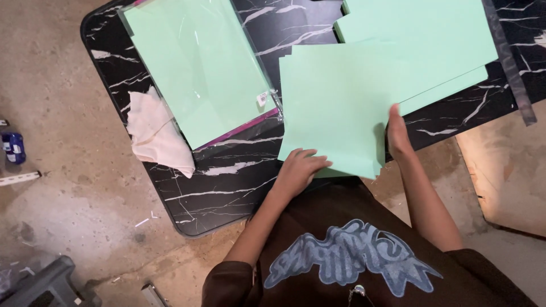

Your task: The person stands at a table and repeatedly picks up light green sheets of paper from a stack, folds them in half, and places them onto a separate pile. The person handles the paper by hand throughout the process.

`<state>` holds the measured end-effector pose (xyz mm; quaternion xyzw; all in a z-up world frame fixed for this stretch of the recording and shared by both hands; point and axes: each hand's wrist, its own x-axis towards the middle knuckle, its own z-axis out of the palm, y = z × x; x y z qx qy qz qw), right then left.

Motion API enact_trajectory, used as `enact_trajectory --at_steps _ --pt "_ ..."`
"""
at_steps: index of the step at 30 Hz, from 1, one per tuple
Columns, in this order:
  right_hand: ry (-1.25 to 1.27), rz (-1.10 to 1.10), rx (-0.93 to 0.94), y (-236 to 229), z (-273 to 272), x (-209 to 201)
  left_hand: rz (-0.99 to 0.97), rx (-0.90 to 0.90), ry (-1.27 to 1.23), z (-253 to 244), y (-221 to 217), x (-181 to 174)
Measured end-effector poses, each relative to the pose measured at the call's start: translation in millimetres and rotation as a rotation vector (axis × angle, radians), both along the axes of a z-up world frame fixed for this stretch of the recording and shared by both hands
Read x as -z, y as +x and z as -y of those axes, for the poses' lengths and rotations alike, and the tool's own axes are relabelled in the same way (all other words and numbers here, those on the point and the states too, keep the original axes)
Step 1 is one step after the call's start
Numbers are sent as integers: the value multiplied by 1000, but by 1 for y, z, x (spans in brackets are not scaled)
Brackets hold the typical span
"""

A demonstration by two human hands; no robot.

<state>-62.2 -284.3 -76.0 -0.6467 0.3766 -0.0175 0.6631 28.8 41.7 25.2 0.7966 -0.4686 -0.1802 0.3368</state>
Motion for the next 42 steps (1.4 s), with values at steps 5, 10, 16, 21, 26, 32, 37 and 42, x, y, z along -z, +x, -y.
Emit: enact_trajectory --at_steps 5,10,16,21,26,32,37,42 --pt "-224 -296 -56 29 -40 -77 -331 -303 -220 -8 12 -26" --pt "-194 -220 -18 26 -39 -72 -283 -927 -404 -62 43 -5" --pt "-227 -294 -31 27 -39 -72 -1116 -1261 -736 -137 80 45" --pt "-198 -190 -19 24 -39 -70 -1503 -1250 -1083 -131 100 51" --pt "-195 -182 -5 23 -37 -64 -1388 -1449 -1046 -123 112 86" --pt "-186 -151 -16 23 -37 -68 -1191 -1448 -1030 -124 89 90" --pt "-194 -241 12 27 -40 -70 -1118 -1571 -946 -128 58 4" --pt "-202 -154 -38 24 -34 -62 -828 -1607 -751 -136 47 -95"
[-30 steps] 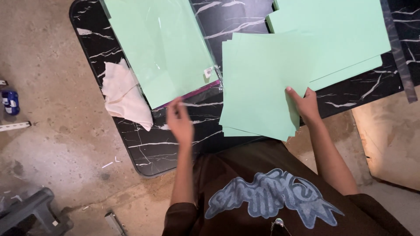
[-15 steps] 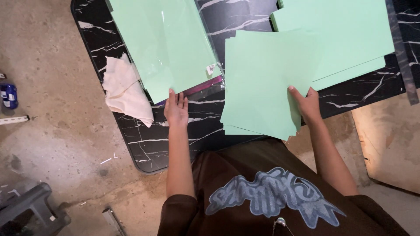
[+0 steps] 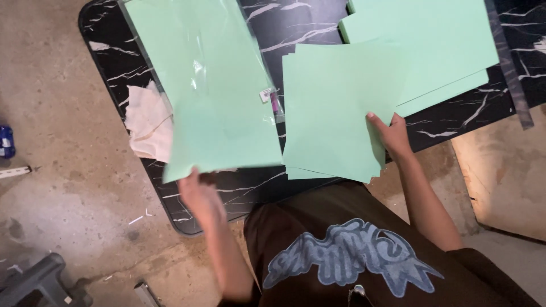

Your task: The person stands at a table and repeatedly picks up light green sheets of paper from a stack, folds them in half, and places them onto a separate pile. The person handles the paper by hand throughout the process.

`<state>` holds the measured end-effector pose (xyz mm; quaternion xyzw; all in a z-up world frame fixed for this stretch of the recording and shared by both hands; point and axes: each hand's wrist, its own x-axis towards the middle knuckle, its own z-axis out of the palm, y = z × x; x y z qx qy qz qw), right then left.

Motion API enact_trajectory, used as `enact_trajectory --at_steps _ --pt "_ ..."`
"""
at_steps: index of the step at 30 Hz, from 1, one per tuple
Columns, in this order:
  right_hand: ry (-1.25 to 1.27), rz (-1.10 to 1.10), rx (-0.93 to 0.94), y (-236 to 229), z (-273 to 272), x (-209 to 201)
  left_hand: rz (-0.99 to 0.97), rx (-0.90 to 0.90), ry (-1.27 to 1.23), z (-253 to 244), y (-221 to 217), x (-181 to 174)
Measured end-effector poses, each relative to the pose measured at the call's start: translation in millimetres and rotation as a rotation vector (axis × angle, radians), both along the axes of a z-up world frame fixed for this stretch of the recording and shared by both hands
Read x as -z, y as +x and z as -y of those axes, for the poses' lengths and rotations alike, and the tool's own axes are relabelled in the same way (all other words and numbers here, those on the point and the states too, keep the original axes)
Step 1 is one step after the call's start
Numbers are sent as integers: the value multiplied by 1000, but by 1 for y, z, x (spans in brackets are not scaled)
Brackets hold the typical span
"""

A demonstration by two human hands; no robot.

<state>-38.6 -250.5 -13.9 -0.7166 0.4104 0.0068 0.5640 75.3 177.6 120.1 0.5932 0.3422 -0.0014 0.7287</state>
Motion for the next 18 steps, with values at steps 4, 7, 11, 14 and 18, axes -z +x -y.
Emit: enact_trajectory --at_steps 4,7,11,14,18 --pt "7 -29 8 5 -4 -7 214 5 79 -1 -8 -61" --pt "-20 -101 34 2 -4 -4 588 225 163 5 -28 -40" --pt "15 22 -1 1 -5 -7 510 972 446 65 -31 40" --pt "9 -98 33 5 -4 -8 518 1416 323 158 -14 22" --pt "68 120 -6 -14 16 42 675 1705 430 226 -25 63"
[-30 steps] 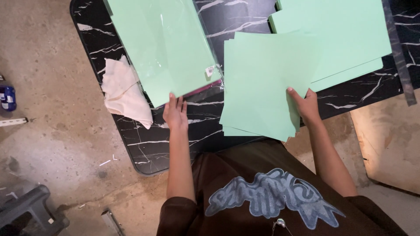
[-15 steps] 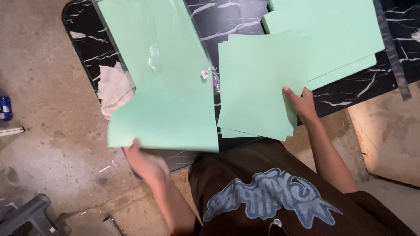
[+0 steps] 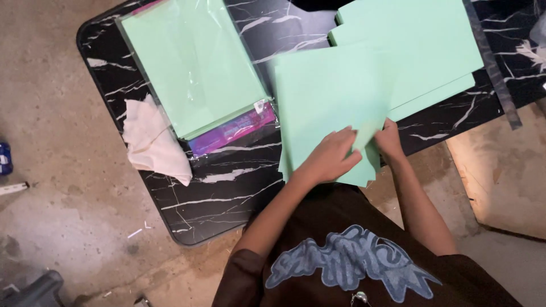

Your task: The person stands at a table and repeatedly picks up light green sheets of paper from a stack, folds them in half, and places them onto a separate pile. The person handles the paper by hand throughout the process.

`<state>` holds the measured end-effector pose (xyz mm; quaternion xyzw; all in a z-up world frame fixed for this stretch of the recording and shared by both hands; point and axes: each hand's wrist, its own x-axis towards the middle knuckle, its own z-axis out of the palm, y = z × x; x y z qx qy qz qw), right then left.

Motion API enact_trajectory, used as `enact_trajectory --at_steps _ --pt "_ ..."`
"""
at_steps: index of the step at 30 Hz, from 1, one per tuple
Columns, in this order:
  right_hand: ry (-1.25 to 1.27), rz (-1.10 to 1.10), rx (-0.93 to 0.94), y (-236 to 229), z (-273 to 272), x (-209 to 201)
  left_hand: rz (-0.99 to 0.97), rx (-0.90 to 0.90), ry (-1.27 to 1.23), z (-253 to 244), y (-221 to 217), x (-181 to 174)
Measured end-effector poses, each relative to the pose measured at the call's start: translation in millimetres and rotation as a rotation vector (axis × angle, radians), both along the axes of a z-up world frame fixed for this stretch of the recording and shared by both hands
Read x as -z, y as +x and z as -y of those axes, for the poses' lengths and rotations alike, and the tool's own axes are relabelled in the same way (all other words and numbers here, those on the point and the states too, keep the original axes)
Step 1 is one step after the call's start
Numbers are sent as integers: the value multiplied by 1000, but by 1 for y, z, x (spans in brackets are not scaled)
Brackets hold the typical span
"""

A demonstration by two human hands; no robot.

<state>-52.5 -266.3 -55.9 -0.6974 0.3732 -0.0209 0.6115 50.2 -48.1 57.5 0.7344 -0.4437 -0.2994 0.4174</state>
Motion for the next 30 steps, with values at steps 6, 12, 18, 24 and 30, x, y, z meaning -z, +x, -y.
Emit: enact_trajectory --at_steps 6,12,18,24,30 --pt "-164 34 -38 -13 11 38 74 83 217 10 -17 61" --pt "-48 6 -17 4 -1 -4 294 39 230 -16 -28 23" --pt "-74 50 -22 5 -4 -14 382 125 178 -15 -34 -3" --pt "35 2 74 7 -9 -18 355 80 175 -17 -47 32" --pt "187 26 198 5 -4 -17 242 70 192 -28 -42 50"
